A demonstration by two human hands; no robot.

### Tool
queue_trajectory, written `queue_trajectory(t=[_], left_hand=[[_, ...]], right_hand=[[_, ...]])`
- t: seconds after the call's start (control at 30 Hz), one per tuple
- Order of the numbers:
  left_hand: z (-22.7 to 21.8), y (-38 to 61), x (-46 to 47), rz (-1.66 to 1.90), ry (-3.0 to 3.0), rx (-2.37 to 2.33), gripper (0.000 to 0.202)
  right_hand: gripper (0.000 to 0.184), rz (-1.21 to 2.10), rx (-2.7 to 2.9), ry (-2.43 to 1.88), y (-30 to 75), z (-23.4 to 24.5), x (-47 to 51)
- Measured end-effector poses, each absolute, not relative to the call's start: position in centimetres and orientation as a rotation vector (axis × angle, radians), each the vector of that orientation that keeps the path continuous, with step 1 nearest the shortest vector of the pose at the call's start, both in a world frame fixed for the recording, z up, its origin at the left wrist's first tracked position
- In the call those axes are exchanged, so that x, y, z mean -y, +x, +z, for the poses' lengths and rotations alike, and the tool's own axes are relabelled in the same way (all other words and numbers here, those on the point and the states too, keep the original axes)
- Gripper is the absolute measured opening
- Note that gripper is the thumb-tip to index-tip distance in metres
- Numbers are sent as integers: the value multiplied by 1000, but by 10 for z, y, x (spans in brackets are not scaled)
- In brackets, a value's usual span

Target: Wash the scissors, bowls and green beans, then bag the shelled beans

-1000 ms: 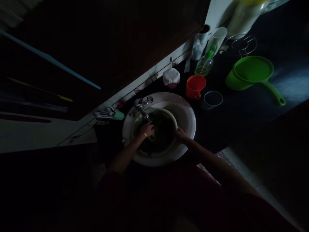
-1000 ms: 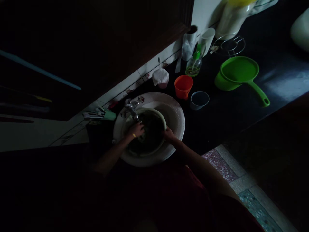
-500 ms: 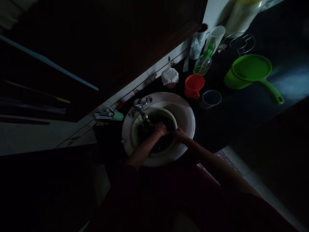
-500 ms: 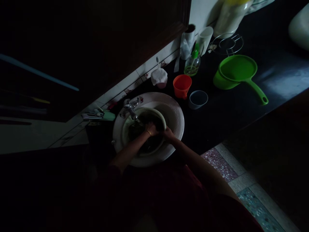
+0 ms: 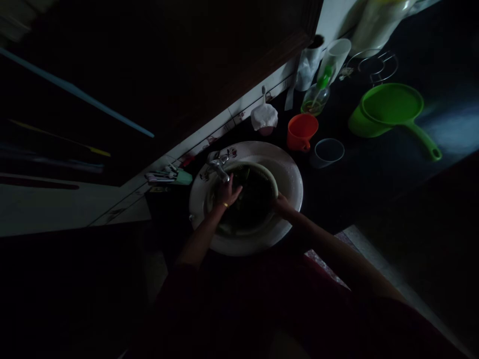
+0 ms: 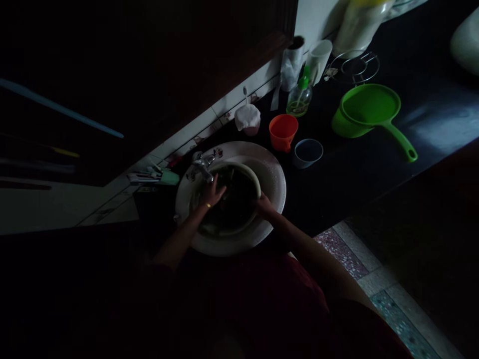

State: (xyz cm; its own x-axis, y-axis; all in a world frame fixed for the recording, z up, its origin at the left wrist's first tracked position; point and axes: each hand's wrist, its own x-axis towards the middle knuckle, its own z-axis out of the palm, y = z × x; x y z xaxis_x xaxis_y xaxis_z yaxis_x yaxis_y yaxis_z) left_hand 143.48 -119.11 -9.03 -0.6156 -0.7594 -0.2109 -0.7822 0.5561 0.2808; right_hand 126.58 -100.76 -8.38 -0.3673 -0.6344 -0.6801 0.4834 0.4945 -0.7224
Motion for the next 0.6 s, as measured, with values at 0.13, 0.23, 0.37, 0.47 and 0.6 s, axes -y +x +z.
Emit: queue_trajectory(t=[0.13,0.23,0.37,0.47,0.6], left_hand=[[-96,1448,1136,408,-975,-2680,99],[-109,1426,1126,394,-746,-2592,85],[-115,1401,1165,429,-761,-2648,68],[-112,1402,1182,397,-1162,-2659,59],[-111,1402,1157,407,-1165,-2599,59]], right_hand=[[56,-1127,-1556,-76,1268,-85,1009],[50,-1096,-1562,-72,1270,-83,1010],[52,-1136,-1611,-96,1265,-79,1006],[53,-1169,-1625,-117,1261,-79,1003],[51,-1164,-1655,-85,1262,-79,1004]])
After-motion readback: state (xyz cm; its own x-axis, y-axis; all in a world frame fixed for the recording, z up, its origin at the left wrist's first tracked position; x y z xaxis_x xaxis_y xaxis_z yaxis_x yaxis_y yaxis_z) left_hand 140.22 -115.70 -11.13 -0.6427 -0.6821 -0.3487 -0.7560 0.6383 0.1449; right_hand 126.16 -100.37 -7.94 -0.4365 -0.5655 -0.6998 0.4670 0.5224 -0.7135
